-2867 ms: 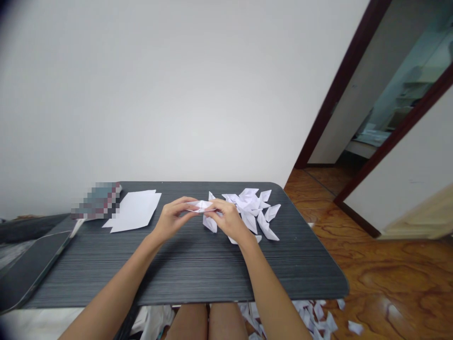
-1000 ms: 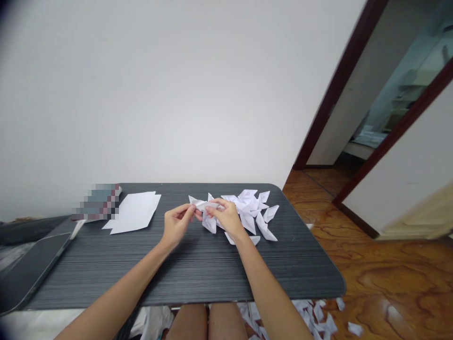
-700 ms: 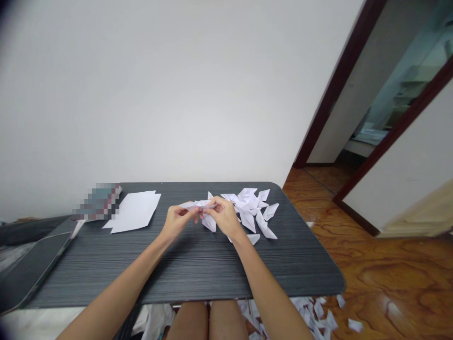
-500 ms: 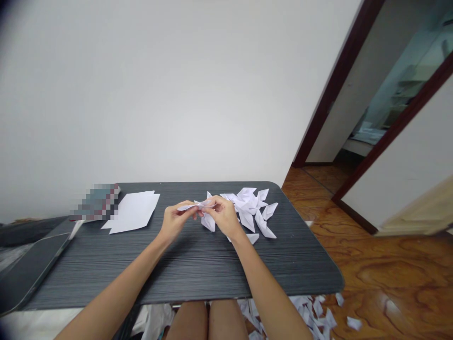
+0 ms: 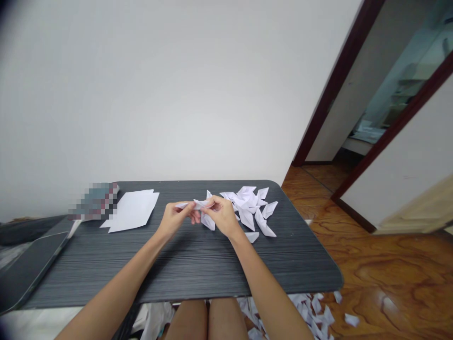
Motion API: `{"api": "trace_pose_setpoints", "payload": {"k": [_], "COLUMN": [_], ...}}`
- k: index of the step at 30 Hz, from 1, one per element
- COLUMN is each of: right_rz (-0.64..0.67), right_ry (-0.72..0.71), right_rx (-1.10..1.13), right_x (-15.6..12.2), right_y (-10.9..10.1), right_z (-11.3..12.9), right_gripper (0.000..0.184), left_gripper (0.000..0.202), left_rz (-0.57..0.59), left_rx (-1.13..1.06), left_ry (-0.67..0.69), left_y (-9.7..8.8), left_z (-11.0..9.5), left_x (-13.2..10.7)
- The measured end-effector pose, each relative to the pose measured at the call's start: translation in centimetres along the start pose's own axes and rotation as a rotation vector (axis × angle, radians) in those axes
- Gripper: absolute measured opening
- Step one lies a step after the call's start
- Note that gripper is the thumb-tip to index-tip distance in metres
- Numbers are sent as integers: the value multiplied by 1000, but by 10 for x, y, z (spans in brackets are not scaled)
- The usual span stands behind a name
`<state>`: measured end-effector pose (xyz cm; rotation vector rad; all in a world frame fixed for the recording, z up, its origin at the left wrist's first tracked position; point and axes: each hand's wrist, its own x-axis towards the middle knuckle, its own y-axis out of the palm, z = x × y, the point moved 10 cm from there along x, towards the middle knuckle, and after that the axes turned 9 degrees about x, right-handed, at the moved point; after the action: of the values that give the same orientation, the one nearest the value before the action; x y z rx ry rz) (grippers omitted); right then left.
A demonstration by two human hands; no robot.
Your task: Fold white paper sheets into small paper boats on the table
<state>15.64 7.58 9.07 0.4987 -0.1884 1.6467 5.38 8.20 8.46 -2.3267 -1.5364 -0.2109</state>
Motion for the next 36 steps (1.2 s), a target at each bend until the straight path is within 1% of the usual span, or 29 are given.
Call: {"api": "trace_pose_setpoints", "payload": {"k": [4,7,9,13,15,17,20,22,25,28,29,31,34,36], "right_rz": [-18,-65,-94,-69,-57,-61,-54,-36,17,66,66,37,-33,-60], "right_ry": [113,143,166,220,204,180,173,158,151,227,242,223,151,127], "right_rx": [159,213,216,254,239,190,94,55,102,242,279,312,285,260], "right_x": [-1,-1,-1,-2,-2,-2,-1,-1,-1,-3,-4,-3,-1,0], "right_y": [-1,-6,-8,-3,-1,-2,-4,-4,0,7,7,5,-3,-6], "right_z": [-7,-10,-15,-27,-28,-27,-24,-20,-15,-17,-18,-18,-18,-19], "right_gripper": [16,31,34,20,15,15,15,16,23,34,35,34,31,30], "left_gripper": [37,34,31,27,27,29,37,41,40,34,32,30,32,32], "left_rz": [-7,-6,-21,-65,-54,-38,-23,-13,0,1,4,24,57,58], "left_rx": [58,87,118,146,120,66,-4,11,86,119,116,106,98,83], "left_ry": [23,35,45,41,28,7,-33,-37,-1,36,46,55,41,21], "left_y": [0,0,-1,-5,-4,-2,-2,-2,-4,-5,-5,-2,2,3], "left_z": [-7,-9,-9,-5,-2,1,4,4,-2,-9,-10,-12,-10,-7], "left_x": [-2,-2,-2,0,1,2,2,1,0,-2,-2,-2,-2,-2]}}
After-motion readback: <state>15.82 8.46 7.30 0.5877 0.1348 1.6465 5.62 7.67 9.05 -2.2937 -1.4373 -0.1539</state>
